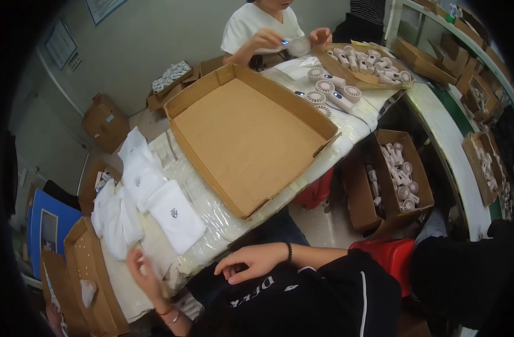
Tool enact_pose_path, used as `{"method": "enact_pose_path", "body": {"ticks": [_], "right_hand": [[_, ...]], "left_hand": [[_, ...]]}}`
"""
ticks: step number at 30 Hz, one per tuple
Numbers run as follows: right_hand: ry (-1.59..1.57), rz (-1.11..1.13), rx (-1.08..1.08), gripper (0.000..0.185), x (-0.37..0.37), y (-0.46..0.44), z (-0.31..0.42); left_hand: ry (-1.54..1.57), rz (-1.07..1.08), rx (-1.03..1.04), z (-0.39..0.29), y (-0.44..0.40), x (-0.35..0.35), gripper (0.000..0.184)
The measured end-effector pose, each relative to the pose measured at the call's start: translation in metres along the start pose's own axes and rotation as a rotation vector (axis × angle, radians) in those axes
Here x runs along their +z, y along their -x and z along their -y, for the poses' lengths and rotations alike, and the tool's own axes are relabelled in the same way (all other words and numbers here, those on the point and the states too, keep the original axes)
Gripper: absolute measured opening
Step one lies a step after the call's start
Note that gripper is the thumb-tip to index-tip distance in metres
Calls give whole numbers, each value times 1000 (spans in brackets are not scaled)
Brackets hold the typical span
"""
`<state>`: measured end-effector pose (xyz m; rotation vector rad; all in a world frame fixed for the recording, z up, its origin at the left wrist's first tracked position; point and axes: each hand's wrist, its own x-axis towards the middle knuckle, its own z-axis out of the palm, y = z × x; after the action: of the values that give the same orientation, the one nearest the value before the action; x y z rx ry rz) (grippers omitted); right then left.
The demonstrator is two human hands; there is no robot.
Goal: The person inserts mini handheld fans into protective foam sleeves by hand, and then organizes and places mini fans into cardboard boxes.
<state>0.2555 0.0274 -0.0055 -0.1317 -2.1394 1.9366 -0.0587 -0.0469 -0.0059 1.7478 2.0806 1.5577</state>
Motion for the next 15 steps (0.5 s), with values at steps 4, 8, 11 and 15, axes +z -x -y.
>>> {"method": "enact_pose_path", "body": {"ticks": [4, 8, 11, 15], "right_hand": [[3, -12, -54, 36, -14, 10, 9], [-41, -93, -153, 38, -26, 29, 16], [42, -102, -206, 37, -52, 52, 50], [439, -628, -130, 24, -120, 58, 91]], "left_hand": [[31, 193, 121, -72, 9, 53, 10], [155, 317, 219, -92, 7, 75, 9], [151, 360, 248, -92, 2, 81, 8], [112, 383, 290, -83, 3, 89, 7]]}}
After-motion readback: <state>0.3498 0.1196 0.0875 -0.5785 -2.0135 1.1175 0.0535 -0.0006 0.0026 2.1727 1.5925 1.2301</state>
